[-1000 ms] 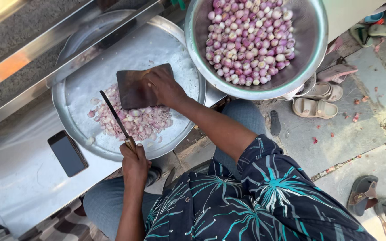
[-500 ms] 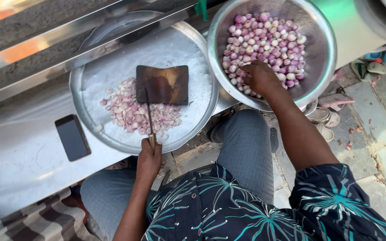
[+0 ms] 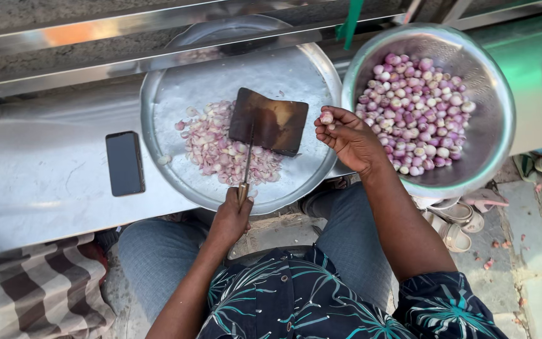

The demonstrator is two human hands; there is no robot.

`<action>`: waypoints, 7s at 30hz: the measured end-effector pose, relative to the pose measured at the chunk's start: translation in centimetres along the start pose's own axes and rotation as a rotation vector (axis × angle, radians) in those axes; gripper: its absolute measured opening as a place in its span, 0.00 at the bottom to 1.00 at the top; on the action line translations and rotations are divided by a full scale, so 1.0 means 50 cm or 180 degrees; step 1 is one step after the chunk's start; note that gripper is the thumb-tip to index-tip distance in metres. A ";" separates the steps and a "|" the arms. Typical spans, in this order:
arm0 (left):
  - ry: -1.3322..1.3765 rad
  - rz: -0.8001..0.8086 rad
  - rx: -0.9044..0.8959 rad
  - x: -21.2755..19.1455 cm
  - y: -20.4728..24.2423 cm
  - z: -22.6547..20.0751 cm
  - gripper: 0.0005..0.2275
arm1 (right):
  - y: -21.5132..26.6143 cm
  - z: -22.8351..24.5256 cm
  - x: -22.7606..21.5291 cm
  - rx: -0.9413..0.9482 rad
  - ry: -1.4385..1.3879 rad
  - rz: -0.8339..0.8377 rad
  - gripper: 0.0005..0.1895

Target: The person sits at a street-side stall and repeatedly picks small purple onions from a large metal bowl, places them on a wooden cutting board, and slices them with a knife. The chopped pieces fall into a large metal tray below. The person continues this process throughout the clip.

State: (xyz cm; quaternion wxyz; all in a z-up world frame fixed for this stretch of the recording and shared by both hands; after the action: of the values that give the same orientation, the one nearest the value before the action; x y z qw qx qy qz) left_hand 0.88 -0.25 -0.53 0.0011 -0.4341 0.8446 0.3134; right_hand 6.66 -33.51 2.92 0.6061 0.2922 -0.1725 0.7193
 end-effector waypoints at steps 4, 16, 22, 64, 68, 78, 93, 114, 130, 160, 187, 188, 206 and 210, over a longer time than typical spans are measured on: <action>0.0092 0.0133 -0.0076 -0.011 -0.009 -0.001 0.16 | -0.053 -0.045 0.050 0.0007 0.0405 0.0159 0.17; 0.0422 0.0335 0.0165 -0.002 -0.090 -0.003 0.14 | -0.159 -0.120 0.087 -0.1004 0.5284 0.0529 0.11; 0.0383 0.0146 0.0242 0.011 -0.123 -0.026 0.13 | -0.168 -0.127 0.077 -0.0781 0.5241 0.0154 0.07; 0.0162 0.1157 -0.0102 -0.004 -0.165 -0.089 0.15 | -0.182 -0.174 0.012 -0.1098 0.4452 0.0065 0.05; 0.0372 0.1079 0.0095 -0.012 -0.174 -0.094 0.14 | -0.196 -0.164 0.007 -0.1100 0.4458 0.0124 0.05; 0.0501 0.1216 0.0009 0.004 -0.184 -0.071 0.14 | -0.186 -0.172 0.013 -0.1043 0.4387 0.0126 0.06; -0.0511 0.0276 0.0241 -0.023 -0.153 -0.060 0.14 | -0.193 -0.148 0.039 -0.1078 0.4790 0.0342 0.06; -0.0085 0.0979 -0.0126 0.005 -0.174 -0.080 0.15 | -0.185 -0.164 0.009 -0.1380 0.4693 0.0395 0.07; 0.0739 0.1239 0.0132 0.014 -0.189 -0.053 0.12 | -0.185 -0.166 0.007 -0.1171 0.4700 0.0334 0.05; -0.0363 -0.0412 -0.0403 -0.004 -0.010 -0.021 0.13 | -0.074 -0.133 0.096 -0.1793 0.4904 0.0067 0.14; -0.0365 -0.0200 -0.0281 0.012 -0.008 0.010 0.14 | 0.301 0.138 -0.254 0.0522 0.5457 -0.1967 0.15; -0.0292 -0.0270 -0.0241 0.014 -0.014 0.022 0.14 | 0.304 0.135 -0.252 0.0282 0.5353 -0.2029 0.17; 0.0190 -0.0291 0.0619 -0.014 -0.276 0.264 0.14 | -0.168 -0.179 0.070 -0.0882 0.4555 0.0483 0.11; 0.0527 -0.0340 0.0217 -0.009 -0.177 0.187 0.14 | -0.206 -0.232 0.066 -0.0702 0.6054 0.0458 0.13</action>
State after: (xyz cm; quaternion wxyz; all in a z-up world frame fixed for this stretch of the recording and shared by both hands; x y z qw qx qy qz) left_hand 5.14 1.24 -12.60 -0.0372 -0.5027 0.8276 0.2470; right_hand 13.91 -21.85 -5.00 0.4709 -0.4838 0.3072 0.6707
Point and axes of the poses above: each hand's wrist, its own y-axis away from the middle knuckle, its own x-axis out of the palm, z = x × y, the point moved 1 cm from there along -y, towards the middle knuckle, and after that the axes turned 12 degrees about z, right-handed, at the moved point
